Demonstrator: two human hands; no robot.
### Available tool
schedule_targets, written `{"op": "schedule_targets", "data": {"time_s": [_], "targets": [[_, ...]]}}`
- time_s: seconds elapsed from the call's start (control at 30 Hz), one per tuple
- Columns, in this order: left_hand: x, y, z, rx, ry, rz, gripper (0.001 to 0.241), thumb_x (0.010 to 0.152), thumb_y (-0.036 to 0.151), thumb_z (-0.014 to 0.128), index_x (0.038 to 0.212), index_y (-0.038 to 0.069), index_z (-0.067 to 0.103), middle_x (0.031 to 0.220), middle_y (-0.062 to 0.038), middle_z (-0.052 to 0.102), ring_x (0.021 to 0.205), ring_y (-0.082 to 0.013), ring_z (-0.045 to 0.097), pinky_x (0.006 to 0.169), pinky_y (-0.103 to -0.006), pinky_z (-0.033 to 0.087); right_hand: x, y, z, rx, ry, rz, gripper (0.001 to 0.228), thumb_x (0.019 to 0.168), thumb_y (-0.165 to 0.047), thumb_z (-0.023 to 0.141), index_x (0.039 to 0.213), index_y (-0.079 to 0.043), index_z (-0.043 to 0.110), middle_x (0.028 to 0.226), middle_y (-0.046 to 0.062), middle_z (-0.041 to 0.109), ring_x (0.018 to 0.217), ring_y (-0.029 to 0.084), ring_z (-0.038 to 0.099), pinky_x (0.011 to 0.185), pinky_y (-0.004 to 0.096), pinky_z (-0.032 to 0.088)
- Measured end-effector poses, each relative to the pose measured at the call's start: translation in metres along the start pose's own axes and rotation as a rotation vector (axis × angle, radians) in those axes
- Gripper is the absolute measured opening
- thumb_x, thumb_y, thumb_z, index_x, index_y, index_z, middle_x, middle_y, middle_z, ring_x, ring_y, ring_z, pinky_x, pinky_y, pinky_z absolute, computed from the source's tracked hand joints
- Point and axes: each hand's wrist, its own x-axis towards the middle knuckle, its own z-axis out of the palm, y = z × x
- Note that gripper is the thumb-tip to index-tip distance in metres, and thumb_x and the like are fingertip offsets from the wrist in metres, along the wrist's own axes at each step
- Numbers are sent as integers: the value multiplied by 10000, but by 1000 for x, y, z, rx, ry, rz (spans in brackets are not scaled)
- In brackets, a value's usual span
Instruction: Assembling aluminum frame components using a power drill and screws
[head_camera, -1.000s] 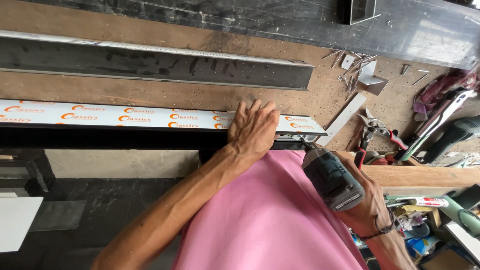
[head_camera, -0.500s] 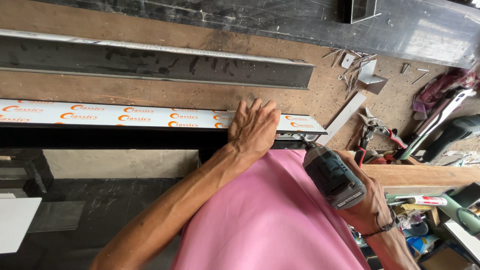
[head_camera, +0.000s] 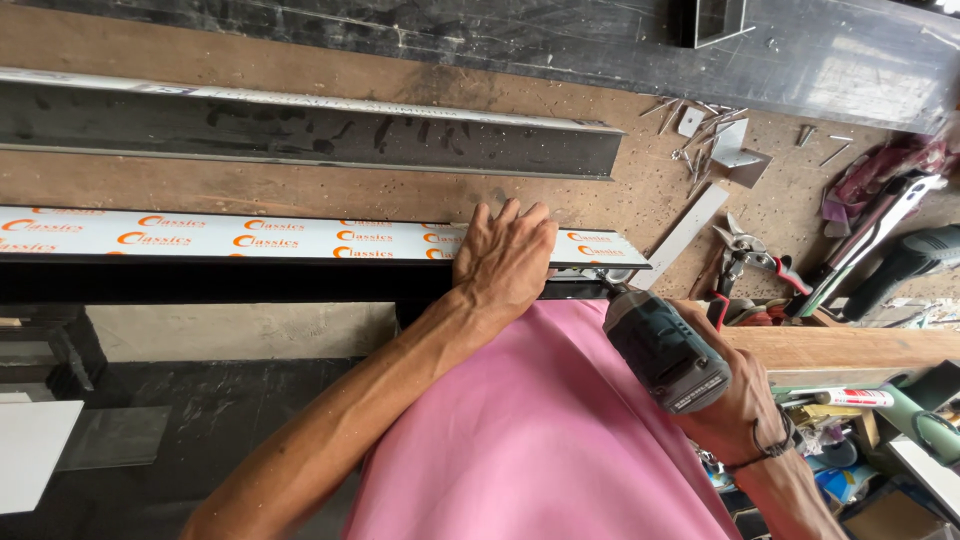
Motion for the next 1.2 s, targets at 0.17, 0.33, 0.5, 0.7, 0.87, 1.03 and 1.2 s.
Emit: {"op": "schedule_targets", "data": {"time_s": [0.17, 0.33, 0.5, 0.7, 0.87, 1.03, 1.2], "targets": [[1, -2, 0, 17, 10, 4, 252, 749, 389, 842, 845, 208, 696, 947, 30, 654, 979, -255, 622, 816, -482, 410, 2, 0, -1, 28, 36, -119, 777, 638, -177, 651, 1387, -334, 521, 1242, -100, 726, 1008, 411, 695, 694, 456, 554], [0, 0, -6, 7, -10, -12, 261, 738, 369, 866, 861, 201, 709, 960, 30, 668, 991, -256, 627, 824, -472, 418, 6, 13, 8, -37, 37, -101, 719, 693, -293, 693, 1385, -333, 505, 1063, -47, 765, 900, 431, 723, 724, 494, 543], [0, 0, -6, 10, -26, -14, 301, 720, 394, 891, 861, 196, 713, 970, 30, 669, 992, -254, 631, 832, -465, 423, 4, 8, 6, 48, 29, -150, 687, 691, -222, 671, 1359, -286, 530, 1196, -67, 703, 916, 376, 750, 705, 496, 549], [2, -1, -6, 5, -43, -8, 359, 711, 420, 916, 884, 178, 715, 981, 21, 677, 1004, -257, 636, 840, -463, 427, 7, 16, 13, -5, 96, -185, 701, 684, -311, 692, 1362, -271, 521, 1171, -58, 706, 829, 392, 745, 637, 523, 555], [1, 6, -17, -29, -72, -43, 336, 721, 379, 927, 856, 151, 720, 988, 7, 697, 1016, -273, 648, 906, -490, 415, 5, 21, 7, 22, 59, -180, 896, 639, -342, 756, 1488, -338, 470, 1114, 84, 782, 987, 456, 706, 746, 565, 586], [-2, 10, -21, 13, -85, -35, 341, 744, 434, 887, 896, 185, 709, 1035, 29, 688, 1041, -264, 618, 949, -501, 382, -17, 66, 14, -45, 343, -523, 718, 778, -399, 692, 1442, -172, 543, 1518, 13, 564, 1056, 289, 707, 922, 436, 492], [-3, 17, -20, 102, -21, 133, 393, 795, 510, 785, 1060, 225, 730, 1077, 37, 676, 1017, -271, 610, 855, -489, 428, -25, 134, 15, 647, 404, 39, 477, 806, -206, 790, 1223, -127, 572, 597, 54, 689, 369, 196, 652, 362, 351, 531]]}}
